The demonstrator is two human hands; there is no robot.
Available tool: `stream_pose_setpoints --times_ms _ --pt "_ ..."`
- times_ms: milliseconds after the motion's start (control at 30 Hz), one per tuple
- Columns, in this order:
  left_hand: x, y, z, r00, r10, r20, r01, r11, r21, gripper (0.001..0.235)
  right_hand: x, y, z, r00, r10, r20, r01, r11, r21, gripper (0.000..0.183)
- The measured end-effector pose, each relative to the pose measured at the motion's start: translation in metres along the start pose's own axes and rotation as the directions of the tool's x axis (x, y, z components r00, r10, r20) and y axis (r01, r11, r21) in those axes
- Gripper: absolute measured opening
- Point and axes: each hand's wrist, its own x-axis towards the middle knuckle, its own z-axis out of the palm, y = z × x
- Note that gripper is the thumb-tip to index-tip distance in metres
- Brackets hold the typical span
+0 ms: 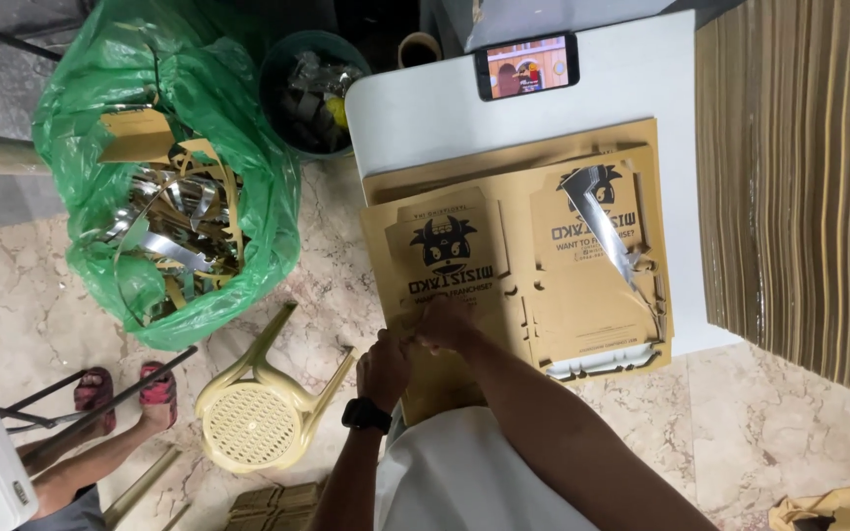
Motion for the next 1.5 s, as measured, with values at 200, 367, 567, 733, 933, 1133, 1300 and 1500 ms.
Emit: stream_pose_setpoints --times_ms 200,367,567,733,933,1133,1300,1500 --pt "0.007 -0.01 -0.008 0.997 -0.078 -0.003 0.076 0.982 -0.175 0.043 -0.042 -0.037 -0.033 1.0 -0.02 0.012 0.02 0.999 0.031 0.025" --pt "-0.017 0.013 -0.04 0.982 -0.076 0.175 0.105 0.981 -0.161 0.054 -0.029 -0.002 -0.006 0.996 -0.082 0.032 0.074 0.978 0.193 0.025" --pt "0.007 -0.034 0.009 0.972 0.062 0.227 -0.024 0.986 -0.168 0.051 -0.036 0.011 0.018 0.985 -0.156 0.07 0.161 0.984 -0.082 0.021" --pt "0.005 -0.033 0.012 0.977 -0.01 0.214 0.04 0.99 -0.137 0.054 -0.066 -0.025 -0.01 0.976 -0.175 0.128 0.205 0.937 -0.282 0.022" --pt "-0.015 -0.023 0.009 0.967 0.165 0.194 -0.209 0.951 0.23 0.031 -0.061 -0.022 -0.016 0.994 -0.11 -0.004 0.108 0.982 -0.152 0.038" --pt "-0.042 -0.013 0.022 0.999 0.02 0.027 -0.019 1.0 -0.016 0.024 -0.041 -0.003 0.007 0.989 0.066 0.13 -0.039 0.979 -0.202 0.03" --pt "-0.025 -0.026 0.022 0.993 -0.103 0.053 0.113 0.967 -0.228 0.046 -0.056 -0.03 0.003 0.994 0.027 0.102 0.0 0.966 -0.258 0.027" --pt "-0.04 -0.064 0.087 0.957 -0.29 -0.031 0.185 0.683 -0.706 0.057 -0.042 -0.002 0.006 0.997 0.012 0.071 -0.01 1.0 -0.024 0.03"
